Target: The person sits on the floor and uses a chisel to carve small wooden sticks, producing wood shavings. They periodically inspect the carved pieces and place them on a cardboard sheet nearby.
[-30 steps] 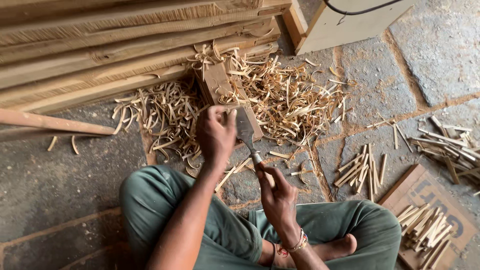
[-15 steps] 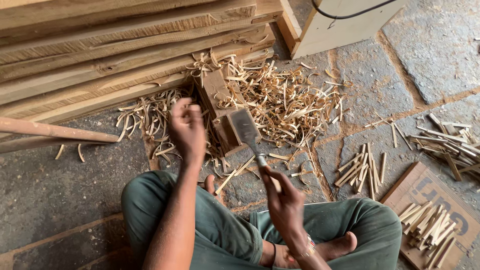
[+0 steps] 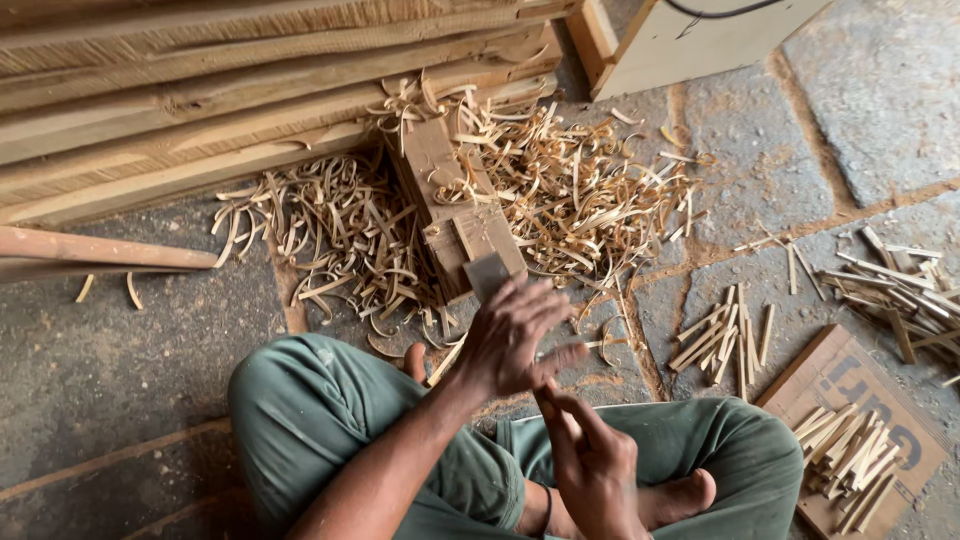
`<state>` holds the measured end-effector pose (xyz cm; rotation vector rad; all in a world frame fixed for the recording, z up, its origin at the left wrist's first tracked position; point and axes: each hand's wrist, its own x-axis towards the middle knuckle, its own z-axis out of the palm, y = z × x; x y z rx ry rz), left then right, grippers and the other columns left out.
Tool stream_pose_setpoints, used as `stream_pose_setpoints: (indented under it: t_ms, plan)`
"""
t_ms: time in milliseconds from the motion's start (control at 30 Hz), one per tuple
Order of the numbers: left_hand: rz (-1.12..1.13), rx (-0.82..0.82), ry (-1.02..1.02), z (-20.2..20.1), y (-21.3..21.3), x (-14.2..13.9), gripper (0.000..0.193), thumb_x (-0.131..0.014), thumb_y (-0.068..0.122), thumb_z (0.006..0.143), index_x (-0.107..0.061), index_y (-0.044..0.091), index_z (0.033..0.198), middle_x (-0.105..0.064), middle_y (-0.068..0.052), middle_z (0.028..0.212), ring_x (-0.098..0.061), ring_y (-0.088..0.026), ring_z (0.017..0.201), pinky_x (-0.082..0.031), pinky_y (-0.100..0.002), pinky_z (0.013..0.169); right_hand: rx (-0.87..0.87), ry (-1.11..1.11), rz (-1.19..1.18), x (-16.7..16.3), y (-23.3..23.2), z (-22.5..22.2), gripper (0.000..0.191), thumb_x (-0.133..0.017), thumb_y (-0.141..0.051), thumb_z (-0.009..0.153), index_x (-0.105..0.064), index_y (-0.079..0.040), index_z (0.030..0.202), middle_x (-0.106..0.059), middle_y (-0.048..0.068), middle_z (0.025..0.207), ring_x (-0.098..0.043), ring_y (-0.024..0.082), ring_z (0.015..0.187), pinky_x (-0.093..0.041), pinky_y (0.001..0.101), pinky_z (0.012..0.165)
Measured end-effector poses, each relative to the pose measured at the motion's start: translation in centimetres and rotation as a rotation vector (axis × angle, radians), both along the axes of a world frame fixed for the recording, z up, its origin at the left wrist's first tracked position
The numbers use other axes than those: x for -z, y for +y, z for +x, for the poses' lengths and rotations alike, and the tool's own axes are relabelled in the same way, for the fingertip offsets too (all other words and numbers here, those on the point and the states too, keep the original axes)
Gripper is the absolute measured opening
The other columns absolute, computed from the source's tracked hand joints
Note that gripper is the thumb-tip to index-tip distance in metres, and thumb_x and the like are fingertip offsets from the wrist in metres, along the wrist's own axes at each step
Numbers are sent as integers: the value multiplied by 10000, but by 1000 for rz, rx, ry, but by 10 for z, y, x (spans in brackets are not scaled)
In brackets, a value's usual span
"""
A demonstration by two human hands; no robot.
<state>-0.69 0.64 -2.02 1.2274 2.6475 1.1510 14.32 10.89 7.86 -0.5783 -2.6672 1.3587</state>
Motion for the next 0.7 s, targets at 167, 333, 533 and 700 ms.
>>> stream_pose_setpoints:
  t_ms: [167, 333, 533, 700]
  plan:
    - [-46, 37, -21, -15, 3, 19, 780, -228, 668, 1037, -606, 96, 1407, -488, -130, 1588, -400, -333, 1529, -211, -553, 1294, -36, -10, 27, 8, -2, -17, 94, -689, -92, 920, -731, -80, 1003, -434, 61, 416, -373, 46, 371, -277, 301, 367]
    - [-152, 49, 13, -37, 1, 32, 693, -262, 609, 1040, -565, 153, 1466, -363, -89, 1656, -278, -301, 1567, -139, -575, 1274, -23, -60, 32, 17, -5, -25, 79, -679, -143, 952, -731, -95, 987, -451, 91, 438, -398, 70, 384, -300, 308, 371]
    - [-237, -23, 140, -59, 2, 40, 648, -252, 579, 1058, -555, 182, 1472, -344, -60, 1666, -227, -260, 1588, -25, -577, 1284, -79, 136, 22, 28, -1, -43, 115, -670, -184, 979, -729, -93, 1017, -663, 141, 623, -481, 97, 374, -358, 320, 370]
    - [-248, -97, 126, -72, 0, 39, 593, -260, 539, 1054, -569, 218, 1445, -329, -50, 1675, -163, -257, 1605, 21, -557, 1285, -72, 260, 103, 32, -9, -60, 114, -698, -183, 979, -758, -92, 1012, -725, 169, 712, -524, 135, 392, -381, 336, 404]
